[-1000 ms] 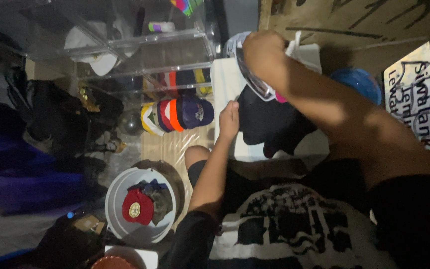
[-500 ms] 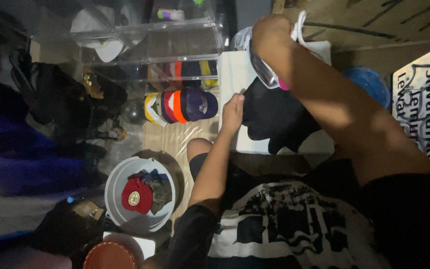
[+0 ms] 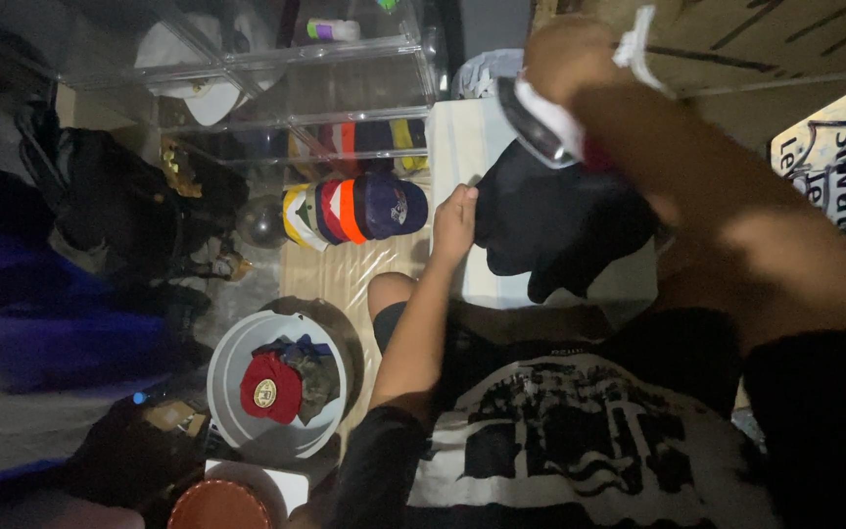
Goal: The person irons a black piece of clothing on a small white board. They then dip the clothing into a blue bucket of water, wring it out, and place it back on the board to iron again.
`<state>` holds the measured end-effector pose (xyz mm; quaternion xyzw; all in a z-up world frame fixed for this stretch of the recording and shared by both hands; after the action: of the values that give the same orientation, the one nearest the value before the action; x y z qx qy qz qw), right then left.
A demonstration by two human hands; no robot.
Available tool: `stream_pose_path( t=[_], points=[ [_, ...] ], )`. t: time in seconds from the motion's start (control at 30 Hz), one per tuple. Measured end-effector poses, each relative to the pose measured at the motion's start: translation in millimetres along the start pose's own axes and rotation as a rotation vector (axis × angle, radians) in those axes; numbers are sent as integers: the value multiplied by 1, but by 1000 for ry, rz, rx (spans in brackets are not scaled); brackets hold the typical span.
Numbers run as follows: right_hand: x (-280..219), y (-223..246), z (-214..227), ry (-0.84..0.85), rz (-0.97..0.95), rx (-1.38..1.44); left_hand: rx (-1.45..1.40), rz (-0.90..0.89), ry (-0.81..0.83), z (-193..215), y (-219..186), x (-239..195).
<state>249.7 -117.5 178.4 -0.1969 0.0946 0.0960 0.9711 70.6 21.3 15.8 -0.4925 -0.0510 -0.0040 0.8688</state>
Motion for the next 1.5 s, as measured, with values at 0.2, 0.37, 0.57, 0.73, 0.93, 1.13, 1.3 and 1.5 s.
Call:
stream_pose_path(
  t=[0.2,0.37,0.57,0.73,0.93,1.13,1.3,1.5],
  points=[
    [-68,-79,-22,-338,185,-5,-63,-28,8,-6,-7,-4],
    [-163,-95,-4,-109,161,239,-60,-28,17,-13,-2,-1],
    [-196,-89,-25,82,137,322,-81,-16,17,-14,0,-4],
    [-152,-74,0,-177,194,382,-112,-24,-3,-6,-11,-7],
    [-164,-63,2,-84,175,467,-107,87,40,-13,28,1],
    [-166,-66,7,-102,184,455,-110,99,41,-21,37,3],
    [-175,-72,1,-169,266,362,-41,-42,-15,-6,-4,-3],
    [-187,-111,-29,169,346,266,-48,-46,-9,-2,-7,-6]
  ],
)
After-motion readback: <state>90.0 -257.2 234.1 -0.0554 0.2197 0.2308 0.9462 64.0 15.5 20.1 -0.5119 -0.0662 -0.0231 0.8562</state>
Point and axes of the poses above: each hand's wrist, its own x-axis towards the middle knuckle, its own z-axis out of the back of the hand, y = z × x, the point moved 8 cm from there along x, towards the middle knuckle, and after that the axes turned 6 degrees about y, right-handed, at the moved point
